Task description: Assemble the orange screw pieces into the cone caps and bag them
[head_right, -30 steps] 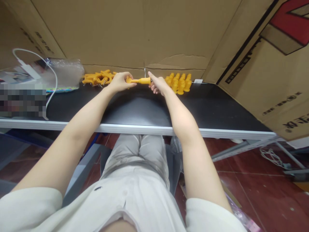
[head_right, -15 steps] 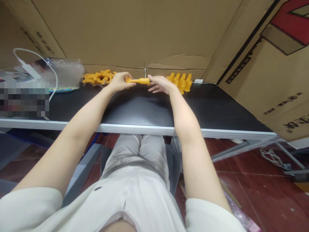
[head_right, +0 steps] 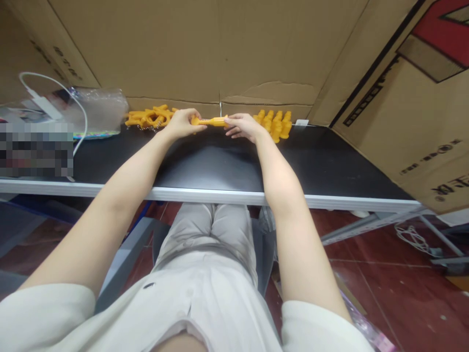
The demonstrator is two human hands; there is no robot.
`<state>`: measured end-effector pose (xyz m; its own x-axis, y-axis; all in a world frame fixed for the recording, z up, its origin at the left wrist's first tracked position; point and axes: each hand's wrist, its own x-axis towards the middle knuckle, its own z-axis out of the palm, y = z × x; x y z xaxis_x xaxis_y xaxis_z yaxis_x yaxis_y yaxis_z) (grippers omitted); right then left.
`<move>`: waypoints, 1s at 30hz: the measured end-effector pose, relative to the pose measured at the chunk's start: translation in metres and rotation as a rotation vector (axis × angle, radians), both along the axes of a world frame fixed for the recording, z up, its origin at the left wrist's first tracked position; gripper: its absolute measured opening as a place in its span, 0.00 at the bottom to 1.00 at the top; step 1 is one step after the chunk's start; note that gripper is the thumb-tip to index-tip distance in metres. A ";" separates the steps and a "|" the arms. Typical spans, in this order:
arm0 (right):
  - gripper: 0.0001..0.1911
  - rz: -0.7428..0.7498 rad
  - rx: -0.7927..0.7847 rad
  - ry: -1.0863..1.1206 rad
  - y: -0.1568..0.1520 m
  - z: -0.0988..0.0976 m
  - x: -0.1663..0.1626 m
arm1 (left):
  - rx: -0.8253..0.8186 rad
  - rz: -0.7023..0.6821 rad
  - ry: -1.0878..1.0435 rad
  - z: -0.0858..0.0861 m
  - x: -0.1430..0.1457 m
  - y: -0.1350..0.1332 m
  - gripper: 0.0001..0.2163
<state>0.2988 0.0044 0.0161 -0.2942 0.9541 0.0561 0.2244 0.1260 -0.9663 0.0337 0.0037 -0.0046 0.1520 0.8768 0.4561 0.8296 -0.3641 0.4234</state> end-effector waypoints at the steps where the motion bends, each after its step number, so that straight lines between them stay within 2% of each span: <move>1: 0.09 0.003 0.000 0.007 0.001 0.000 0.000 | 0.002 0.001 0.006 -0.001 -0.001 0.001 0.17; 6: 0.12 0.001 0.032 0.103 0.008 -0.003 -0.002 | 0.034 -0.043 0.000 -0.008 -0.005 0.008 0.23; 10: 0.19 -0.061 0.205 0.181 0.031 -0.010 0.002 | 0.101 -0.135 -0.077 -0.014 -0.009 0.017 0.38; 12: 0.23 -0.127 0.328 0.141 0.044 -0.014 0.006 | 0.108 -0.153 -0.086 -0.017 -0.011 0.021 0.41; 15: 0.25 -0.244 0.525 -0.034 0.052 -0.018 0.013 | 0.087 -0.160 -0.074 -0.019 -0.011 0.022 0.41; 19: 0.22 -0.276 0.649 -0.404 0.031 -0.016 0.015 | 0.033 -0.110 -0.034 -0.014 -0.005 0.011 0.38; 24: 0.23 -0.201 0.576 -0.758 0.001 -0.014 0.005 | -0.004 -0.066 -0.003 -0.005 0.003 -0.005 0.34; 27: 0.30 -0.188 0.552 -0.963 -0.003 -0.015 -0.002 | 0.000 -0.073 -0.002 -0.003 0.004 -0.007 0.32; 30: 0.32 -0.180 0.523 -1.098 -0.001 -0.018 -0.005 | -0.028 -0.060 0.002 -0.002 0.005 -0.009 0.31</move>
